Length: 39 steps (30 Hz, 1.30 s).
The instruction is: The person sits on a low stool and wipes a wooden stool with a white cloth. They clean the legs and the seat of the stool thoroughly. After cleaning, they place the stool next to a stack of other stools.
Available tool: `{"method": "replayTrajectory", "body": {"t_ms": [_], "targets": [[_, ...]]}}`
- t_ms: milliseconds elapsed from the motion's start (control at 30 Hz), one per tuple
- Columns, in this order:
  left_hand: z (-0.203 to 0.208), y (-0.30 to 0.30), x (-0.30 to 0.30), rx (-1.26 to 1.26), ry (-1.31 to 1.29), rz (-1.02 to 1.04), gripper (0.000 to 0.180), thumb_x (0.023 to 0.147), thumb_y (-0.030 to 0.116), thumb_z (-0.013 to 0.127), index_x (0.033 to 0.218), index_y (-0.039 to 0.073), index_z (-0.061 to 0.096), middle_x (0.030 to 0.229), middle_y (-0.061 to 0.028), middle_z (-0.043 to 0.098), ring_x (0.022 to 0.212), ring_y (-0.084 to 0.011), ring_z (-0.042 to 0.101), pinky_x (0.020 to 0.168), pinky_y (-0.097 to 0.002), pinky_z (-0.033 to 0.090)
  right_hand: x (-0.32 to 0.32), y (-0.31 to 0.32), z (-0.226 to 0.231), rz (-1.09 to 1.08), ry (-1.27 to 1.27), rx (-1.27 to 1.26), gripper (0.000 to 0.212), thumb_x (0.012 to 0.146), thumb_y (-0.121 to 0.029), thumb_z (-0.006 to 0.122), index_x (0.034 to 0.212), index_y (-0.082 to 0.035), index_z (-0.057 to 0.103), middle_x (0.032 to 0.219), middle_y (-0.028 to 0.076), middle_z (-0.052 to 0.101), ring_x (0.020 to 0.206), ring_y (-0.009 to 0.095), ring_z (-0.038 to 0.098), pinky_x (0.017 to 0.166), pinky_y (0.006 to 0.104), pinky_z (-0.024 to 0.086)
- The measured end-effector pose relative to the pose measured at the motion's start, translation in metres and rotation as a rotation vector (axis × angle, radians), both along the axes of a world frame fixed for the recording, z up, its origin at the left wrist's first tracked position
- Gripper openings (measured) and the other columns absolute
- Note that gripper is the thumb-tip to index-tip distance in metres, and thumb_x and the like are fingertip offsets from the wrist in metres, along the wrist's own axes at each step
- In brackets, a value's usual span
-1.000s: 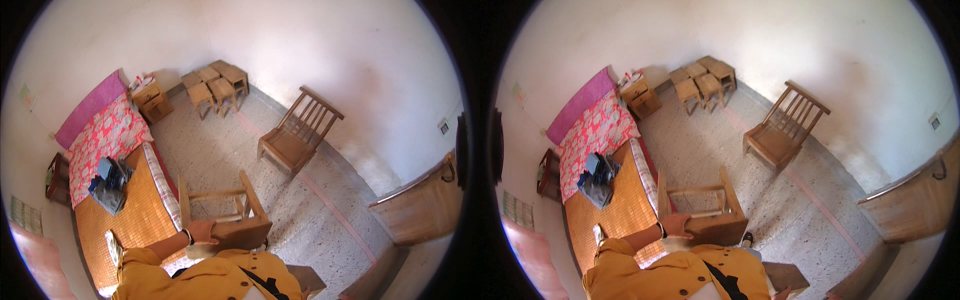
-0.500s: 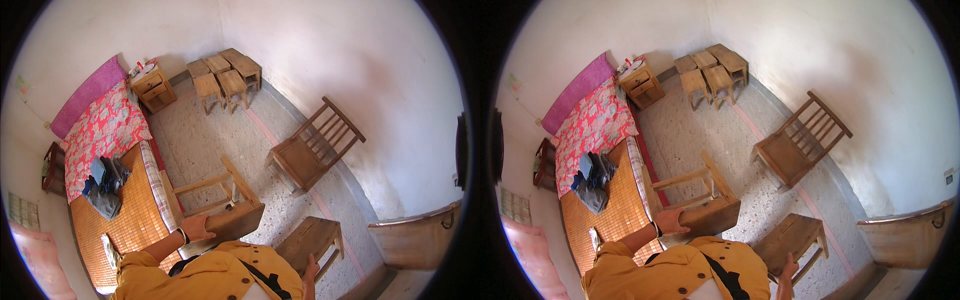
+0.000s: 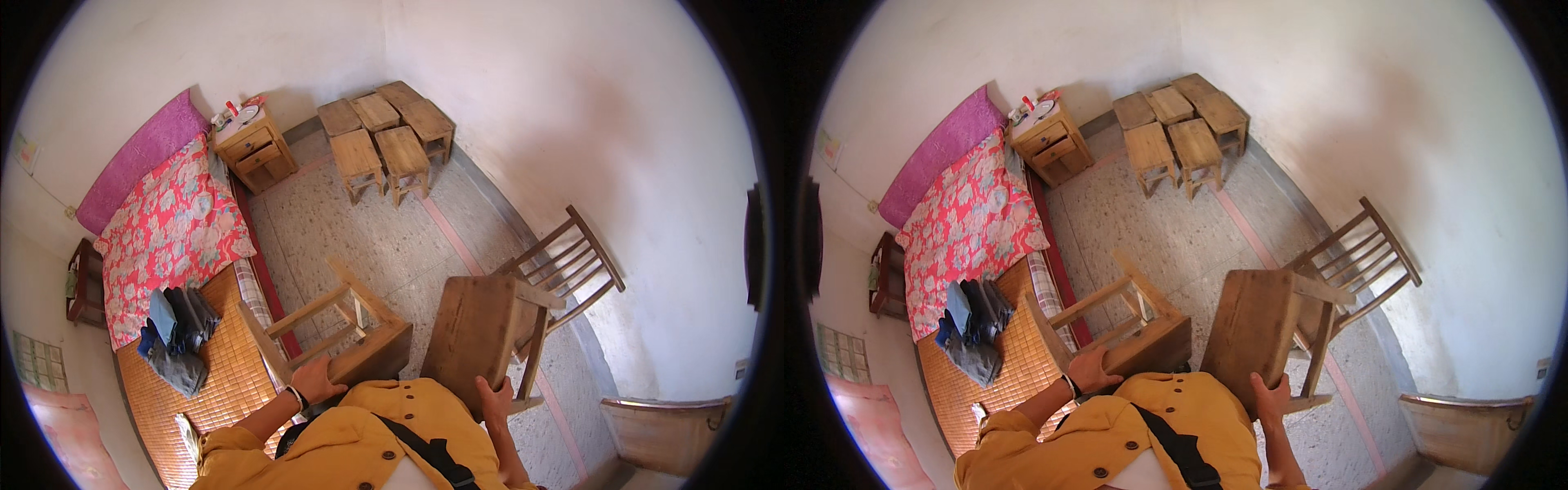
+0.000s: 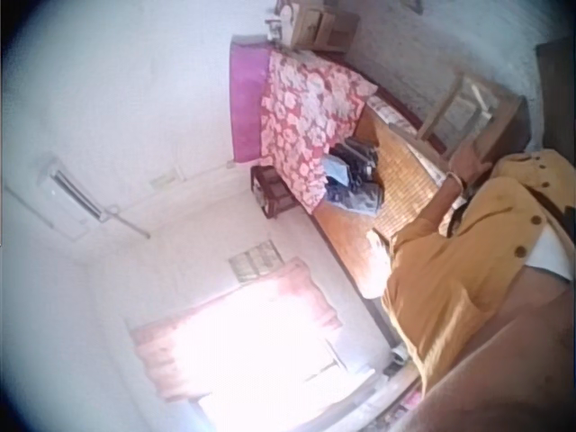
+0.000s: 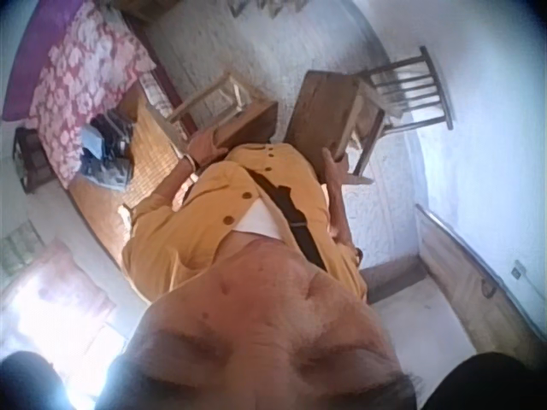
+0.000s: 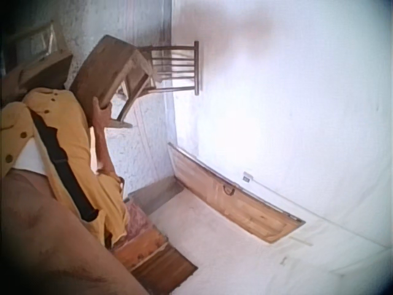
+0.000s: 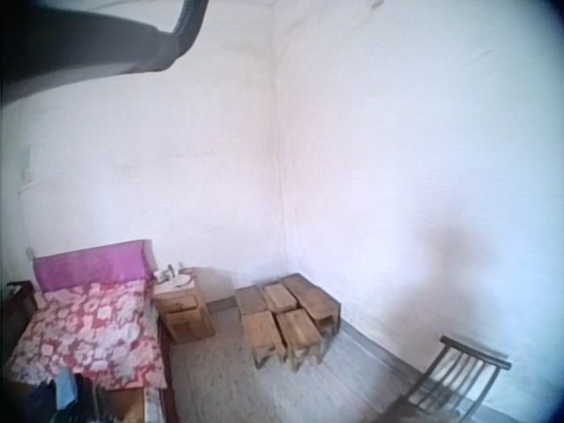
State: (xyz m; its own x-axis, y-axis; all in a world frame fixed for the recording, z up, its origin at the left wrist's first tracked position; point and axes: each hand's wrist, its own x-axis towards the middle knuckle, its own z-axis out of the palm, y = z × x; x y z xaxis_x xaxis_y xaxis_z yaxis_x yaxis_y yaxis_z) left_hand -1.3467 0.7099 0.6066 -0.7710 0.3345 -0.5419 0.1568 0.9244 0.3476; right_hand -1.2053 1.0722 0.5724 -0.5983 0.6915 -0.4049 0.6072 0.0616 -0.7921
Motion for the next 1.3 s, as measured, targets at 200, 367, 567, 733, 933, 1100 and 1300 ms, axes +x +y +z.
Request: {"method": "replayTrajectory", "body": {"t_ms": [200, 367, 567, 733, 933, 1100, 1300], "targets": [[-0.026, 0.006, -0.065, -0.074, -0.055, 0.12, 0.076, 0.067, 0.055, 0.074, 0.12, 0.005, 0.05, 0.104, -0.0206, 0.064, 0.097, -0.0377, 0.063, 0.085, -0.0467, 0.048, -0.137, 0.022, 0.002, 0.262, 0.001, 0.039, 0.061, 0.066, -0.034, 0.078, 0.107, 0.005, 0.056, 0.098, 0.021, 0.065, 0.091, 0.03, 0.062, 0.081, 0.0388, 0.048], [-0.026, 0.033, -0.133, -0.088, -0.12, 0.284, 0.081, 0.064, 0.054, 0.076, 0.123, 0.005, 0.05, 0.107, -0.0209, 0.064, 0.099, -0.0367, 0.062, 0.086, -0.0452, 0.048, -0.27, 0.067, -0.015, 0.38, -0.045, 0.132, 0.064, 0.067, -0.039, 0.077, 0.106, 0.005, 0.055, 0.099, 0.025, 0.063, 0.095, 0.039, 0.061, 0.08, 0.0424, 0.048], [0.008, 0.066, -0.21, -0.103, -0.032, 0.532, 0.08, 0.063, 0.049, 0.079, 0.121, 0.003, 0.05, 0.109, -0.0217, 0.063, 0.105, -0.0352, 0.06, 0.09, -0.0432, 0.047, -0.395, 0.111, -0.012, 0.549, -0.028, 0.133, 0.069, 0.067, -0.044, 0.076, 0.108, 0.008, 0.056, 0.098, 0.027, 0.063, 0.093, 0.041, 0.062, 0.08, 0.0448, 0.048], [0.018, 0.068, -0.265, -0.048, 0.015, 0.686, 0.077, 0.063, 0.045, 0.079, 0.118, 0.002, 0.047, 0.106, -0.0226, 0.062, 0.101, -0.0386, 0.06, 0.089, -0.0451, 0.046, -0.475, 0.116, -0.032, 0.573, -0.086, 0.006, 0.065, 0.067, -0.043, 0.075, 0.103, 0.008, 0.058, 0.097, 0.027, 0.064, 0.094, 0.04, 0.062, 0.08, 0.0449, 0.048], [-0.018, 0.035, -0.339, -0.068, -0.006, 0.778, 0.078, 0.063, 0.045, 0.079, 0.118, 0.0, 0.047, 0.105, -0.0239, 0.063, 0.099, -0.0388, 0.061, 0.087, -0.0449, 0.048, -0.569, 0.094, -0.062, 0.62, -0.171, 0.011, 0.062, 0.067, -0.041, 0.075, 0.102, 0.008, 0.058, 0.095, 0.027, 0.064, 0.092, 0.038, 0.063, 0.08, 0.0442, 0.049], [-0.024, -0.001, -0.428, -0.06, -0.04, 0.852, 0.081, 0.062, 0.046, 0.079, 0.12, 0.0, 0.047, 0.103, -0.0254, 0.064, 0.098, -0.0392, 0.062, 0.086, -0.0448, 0.048, -0.674, 0.059, -0.034, 0.547, -0.168, 0.022, 0.058, 0.067, -0.038, 0.076, 0.097, 0.009, 0.06, 0.091, 0.025, 0.066, 0.087, 0.036, 0.064, 0.076, 0.042, 0.05], [-0.049, -0.029, -0.485, -0.042, -0.04, 0.737, 0.084, 0.061, 0.045, 0.08, 0.122, 0.0, 0.046, 0.103, -0.0249, 0.064, 0.098, -0.0392, 0.062, 0.086, -0.0452, 0.048, -0.788, 0.059, -0.056, 0.575, -0.082, 0.131, 0.057, 0.067, -0.037, 0.075, 0.098, 0.009, 0.061, 0.092, 0.024, 0.066, 0.088, 0.034, 0.065, 0.077, 0.0406, 0.051]]}}
